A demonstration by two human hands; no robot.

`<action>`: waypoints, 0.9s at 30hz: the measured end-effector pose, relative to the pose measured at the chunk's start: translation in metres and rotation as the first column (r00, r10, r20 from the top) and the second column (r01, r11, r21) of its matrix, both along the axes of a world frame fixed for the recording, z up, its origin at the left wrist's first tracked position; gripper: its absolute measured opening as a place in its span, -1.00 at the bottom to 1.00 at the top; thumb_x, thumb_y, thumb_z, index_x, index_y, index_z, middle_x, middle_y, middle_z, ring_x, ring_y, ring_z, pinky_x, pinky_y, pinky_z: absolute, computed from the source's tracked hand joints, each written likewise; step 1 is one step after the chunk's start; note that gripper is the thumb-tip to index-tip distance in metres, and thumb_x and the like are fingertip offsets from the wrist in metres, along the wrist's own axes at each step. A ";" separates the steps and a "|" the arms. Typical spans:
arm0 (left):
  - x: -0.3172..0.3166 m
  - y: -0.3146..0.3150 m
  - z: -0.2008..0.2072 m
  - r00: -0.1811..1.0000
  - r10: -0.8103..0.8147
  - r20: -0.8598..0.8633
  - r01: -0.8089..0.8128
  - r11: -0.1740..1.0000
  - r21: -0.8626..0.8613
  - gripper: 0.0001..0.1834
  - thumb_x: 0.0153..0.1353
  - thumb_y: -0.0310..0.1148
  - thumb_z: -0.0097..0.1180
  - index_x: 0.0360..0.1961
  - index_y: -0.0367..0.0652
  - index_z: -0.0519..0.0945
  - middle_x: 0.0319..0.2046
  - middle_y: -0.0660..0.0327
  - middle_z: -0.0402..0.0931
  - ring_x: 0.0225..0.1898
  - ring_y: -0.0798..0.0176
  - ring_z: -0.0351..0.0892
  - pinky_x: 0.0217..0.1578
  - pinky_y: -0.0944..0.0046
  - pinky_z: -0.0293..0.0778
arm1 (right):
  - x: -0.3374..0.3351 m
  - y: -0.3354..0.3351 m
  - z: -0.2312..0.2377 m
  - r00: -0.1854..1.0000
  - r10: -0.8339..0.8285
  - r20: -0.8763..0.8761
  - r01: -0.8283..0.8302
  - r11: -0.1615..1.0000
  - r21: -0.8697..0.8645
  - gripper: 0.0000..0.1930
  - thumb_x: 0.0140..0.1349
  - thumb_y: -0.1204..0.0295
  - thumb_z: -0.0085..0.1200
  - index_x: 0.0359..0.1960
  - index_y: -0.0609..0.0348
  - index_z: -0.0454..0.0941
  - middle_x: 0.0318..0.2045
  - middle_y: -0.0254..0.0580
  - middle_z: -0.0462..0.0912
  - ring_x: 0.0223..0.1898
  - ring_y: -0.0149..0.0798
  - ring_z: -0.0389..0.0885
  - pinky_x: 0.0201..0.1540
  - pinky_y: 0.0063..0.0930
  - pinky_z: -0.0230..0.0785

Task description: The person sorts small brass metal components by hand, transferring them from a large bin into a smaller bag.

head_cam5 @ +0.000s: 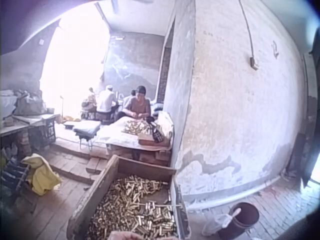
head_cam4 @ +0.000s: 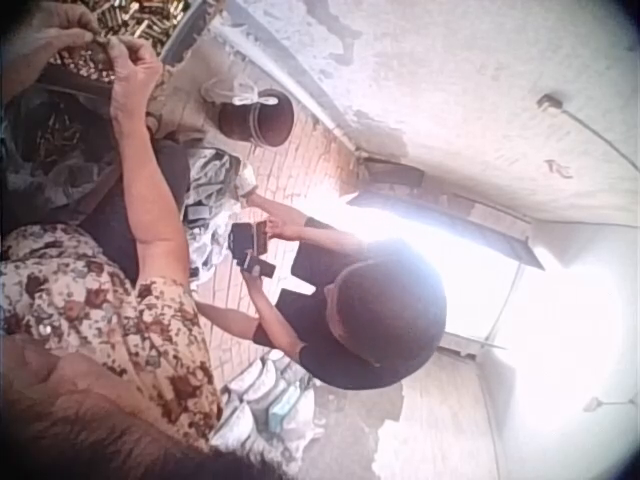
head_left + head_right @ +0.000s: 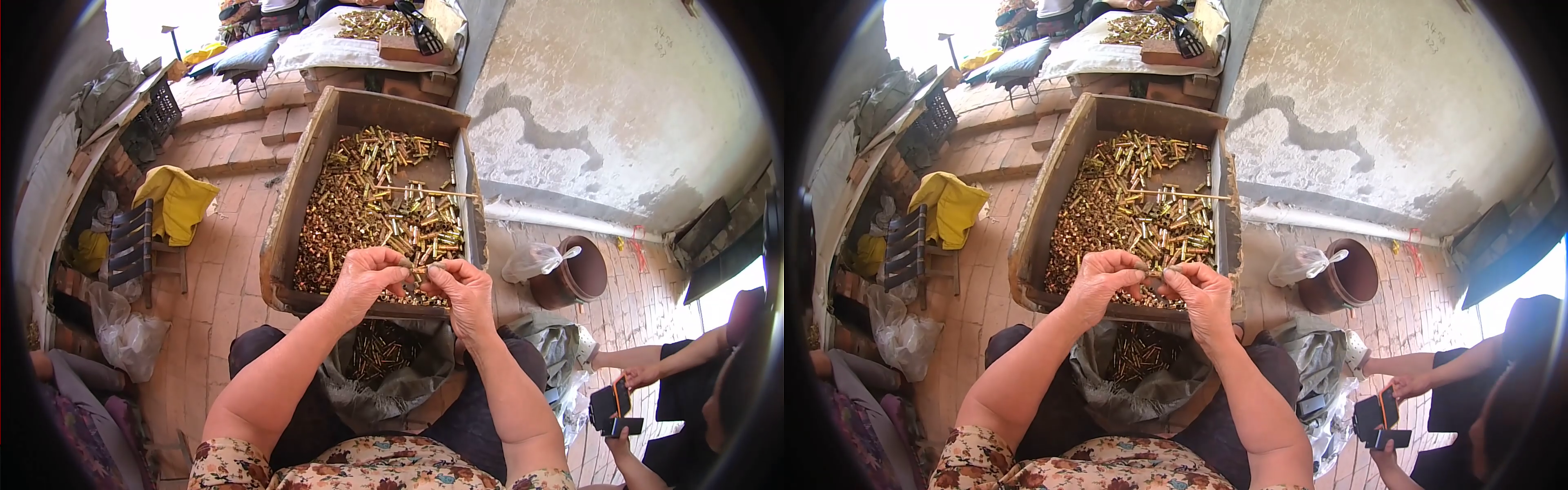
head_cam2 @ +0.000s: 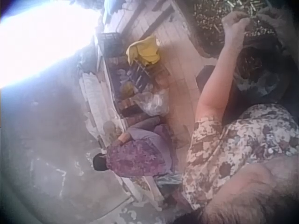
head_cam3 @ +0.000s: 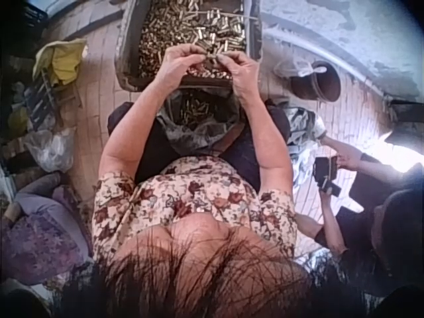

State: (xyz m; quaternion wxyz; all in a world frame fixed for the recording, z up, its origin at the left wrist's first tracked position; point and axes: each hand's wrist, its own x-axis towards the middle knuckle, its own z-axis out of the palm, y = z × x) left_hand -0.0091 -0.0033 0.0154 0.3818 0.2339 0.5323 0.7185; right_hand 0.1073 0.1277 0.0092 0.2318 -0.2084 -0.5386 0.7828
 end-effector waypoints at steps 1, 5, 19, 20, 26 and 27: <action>0.000 0.001 0.000 1.000 -0.003 0.000 0.003 1.000 0.017 -0.91 0.08 -0.53 0.07 -0.38 -0.33 0.53 -0.51 0.18 0.55 -0.59 0.43 0.48 -0.51 0.48 0.42 | 0.001 0.000 0.001 1.000 -0.009 0.000 0.009 1.000 -0.007 -0.90 0.08 0.54 0.15 -0.38 0.29 0.52 -0.50 -0.21 0.60 -0.52 -0.38 0.60 -0.42 -0.59 0.49; 0.000 -0.001 0.000 1.000 0.003 -0.002 -0.002 1.000 0.022 -0.91 0.08 -0.53 0.09 -0.38 -0.34 0.53 -0.52 0.19 0.55 -0.57 0.42 0.49 -0.49 0.48 0.43 | -0.002 -0.004 0.000 0.999 -0.031 -0.026 0.031 0.999 0.026 -0.89 0.08 0.53 0.16 -0.38 0.28 0.52 -0.51 -0.23 0.59 -0.53 -0.39 0.59 -0.43 -0.59 0.48; -0.003 -0.006 0.004 0.986 -0.169 -0.003 0.169 0.985 0.045 -0.86 0.05 -0.55 0.13 -0.32 -0.31 0.53 -0.52 0.27 0.52 -0.55 0.48 0.46 -0.46 0.51 0.40 | 0.006 0.007 -0.002 0.994 0.110 -0.014 -0.111 0.982 -0.152 -0.92 0.07 0.55 0.14 -0.40 0.26 0.53 -0.50 -0.24 0.59 -0.51 -0.37 0.59 -0.43 -0.57 0.47; -0.004 -0.006 0.005 0.985 -0.171 -0.002 0.171 0.984 0.045 -0.86 0.05 -0.55 0.13 -0.32 -0.31 0.53 -0.52 0.27 0.52 -0.55 0.48 0.46 -0.46 0.51 0.40 | 0.006 0.008 -0.003 0.994 0.108 -0.013 -0.109 0.982 -0.152 -0.92 0.07 0.55 0.14 -0.40 0.26 0.53 -0.50 -0.24 0.59 -0.51 -0.37 0.59 -0.43 -0.57 0.47; -0.004 -0.010 0.002 0.963 -0.263 0.054 0.261 0.964 0.040 -0.86 0.04 -0.55 0.16 -0.33 -0.31 0.54 -0.52 0.27 0.52 -0.55 0.47 0.46 -0.49 0.51 0.39 | 0.009 0.006 -0.005 0.972 0.219 -0.082 -0.233 0.944 -0.234 -0.93 0.06 0.53 0.16 -0.41 0.23 0.55 -0.54 -0.31 0.58 -0.52 -0.41 0.58 -0.46 -0.59 0.46; -0.004 -0.011 0.002 0.962 -0.268 0.050 0.265 0.963 0.056 -0.88 0.04 -0.56 0.16 -0.34 -0.30 0.55 -0.53 0.27 0.52 -0.55 0.47 0.46 -0.50 0.51 0.39 | 0.009 0.006 -0.006 0.969 0.234 -0.075 -0.246 0.932 -0.266 -0.94 0.07 0.53 0.16 -0.42 0.22 0.55 -0.54 -0.31 0.58 -0.52 -0.41 0.58 -0.45 -0.59 0.45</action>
